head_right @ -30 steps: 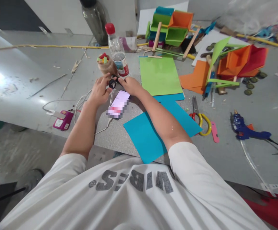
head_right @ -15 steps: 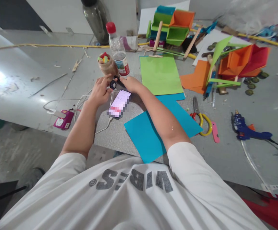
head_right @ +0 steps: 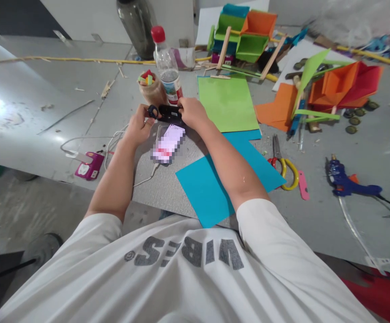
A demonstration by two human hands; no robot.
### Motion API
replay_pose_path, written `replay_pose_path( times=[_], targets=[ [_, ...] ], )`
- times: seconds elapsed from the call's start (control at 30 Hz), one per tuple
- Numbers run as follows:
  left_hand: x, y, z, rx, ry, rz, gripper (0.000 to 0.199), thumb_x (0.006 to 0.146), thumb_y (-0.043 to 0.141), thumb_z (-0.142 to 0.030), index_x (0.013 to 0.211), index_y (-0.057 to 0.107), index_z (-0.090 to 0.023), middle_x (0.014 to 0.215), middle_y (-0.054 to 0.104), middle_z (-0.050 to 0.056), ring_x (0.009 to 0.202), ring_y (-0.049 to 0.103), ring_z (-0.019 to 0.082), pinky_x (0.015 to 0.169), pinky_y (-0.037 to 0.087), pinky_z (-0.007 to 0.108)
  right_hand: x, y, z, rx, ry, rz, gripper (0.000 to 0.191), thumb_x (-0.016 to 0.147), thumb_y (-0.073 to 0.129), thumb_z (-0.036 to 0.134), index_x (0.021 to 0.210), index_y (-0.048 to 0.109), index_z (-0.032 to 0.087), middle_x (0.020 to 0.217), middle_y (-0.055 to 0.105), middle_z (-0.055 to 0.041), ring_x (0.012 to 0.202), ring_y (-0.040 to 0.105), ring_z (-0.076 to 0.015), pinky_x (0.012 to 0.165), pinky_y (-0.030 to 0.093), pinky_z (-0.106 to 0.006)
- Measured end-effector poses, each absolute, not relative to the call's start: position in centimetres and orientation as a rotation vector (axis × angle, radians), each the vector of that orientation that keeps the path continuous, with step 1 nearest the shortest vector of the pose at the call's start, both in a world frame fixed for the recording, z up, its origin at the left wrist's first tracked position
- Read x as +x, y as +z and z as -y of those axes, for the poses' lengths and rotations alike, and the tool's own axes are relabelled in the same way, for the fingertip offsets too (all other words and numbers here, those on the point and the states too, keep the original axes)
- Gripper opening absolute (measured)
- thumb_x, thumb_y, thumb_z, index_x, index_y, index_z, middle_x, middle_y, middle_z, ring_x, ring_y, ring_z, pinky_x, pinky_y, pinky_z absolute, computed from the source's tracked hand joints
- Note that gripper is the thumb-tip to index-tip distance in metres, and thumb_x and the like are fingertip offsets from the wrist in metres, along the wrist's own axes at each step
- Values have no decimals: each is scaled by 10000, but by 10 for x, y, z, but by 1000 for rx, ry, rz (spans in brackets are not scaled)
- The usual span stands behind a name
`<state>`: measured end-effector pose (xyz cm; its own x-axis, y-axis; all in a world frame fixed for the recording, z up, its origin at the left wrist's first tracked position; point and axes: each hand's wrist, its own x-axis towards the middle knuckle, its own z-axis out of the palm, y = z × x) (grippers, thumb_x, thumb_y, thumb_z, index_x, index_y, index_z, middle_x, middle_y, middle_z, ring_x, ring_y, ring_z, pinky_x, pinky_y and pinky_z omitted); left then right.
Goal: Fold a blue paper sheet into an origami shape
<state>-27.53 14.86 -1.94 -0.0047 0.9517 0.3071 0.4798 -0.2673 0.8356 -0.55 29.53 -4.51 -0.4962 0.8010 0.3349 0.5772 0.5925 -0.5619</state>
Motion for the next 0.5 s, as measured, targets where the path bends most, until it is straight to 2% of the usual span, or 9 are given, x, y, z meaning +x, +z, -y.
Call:
replay_pose_path(
  times=[0.1, 0.2, 0.33, 0.5],
  targets=[
    [-274, -24, -152, 1691, 1267, -1481, 385, 1001, 982, -472, 1266, 754, -309, 1255, 883, 123, 1508, 811, 431, 1519, 478, 745, 0, -50, -300, -1066, 568, 2214, 416, 1097, 676, 358, 1383, 924, 186, 1356, 948, -221, 1342, 866, -486, 1293, 674, -747],
    [-274, -26, -153, 1689, 1279, -1506, 371, 1026, 964, -492, 1258, 739, -310, 1249, 881, 125, 1511, 815, 429, 1519, 484, 746, 3, -49, -296, -1023, 599, 2166, 470, 1130, 619, 367, 1435, 924, 181, 1440, 949, -218, 1418, 864, -484, 1338, 661, -736],
    [-276, -27, -153, 1688, 1324, -1526, 368, 1054, 923, -528, 1270, 722, -308, 1260, 870, 130, 1426, 857, 424, 1462, 552, 714, 5, -45, -290, -957, 571, 2132, 487, 1188, 577, 391, 1481, 917, 202, 1523, 935, -205, 1473, 857, -467, 1382, 638, -706],
    [-277, -29, -156, 1695, 1317, -1645, 319, 971, 937, -377, 1243, 784, -310, 1180, 863, 106, 1279, 854, 396, 1397, 602, 662, 2, -46, -288, -923, 555, 2106, 502, 1250, 550, 460, 1510, 911, 228, 1589, 918, -193, 1534, 831, -456, 1421, 608, -706]
  ],
)
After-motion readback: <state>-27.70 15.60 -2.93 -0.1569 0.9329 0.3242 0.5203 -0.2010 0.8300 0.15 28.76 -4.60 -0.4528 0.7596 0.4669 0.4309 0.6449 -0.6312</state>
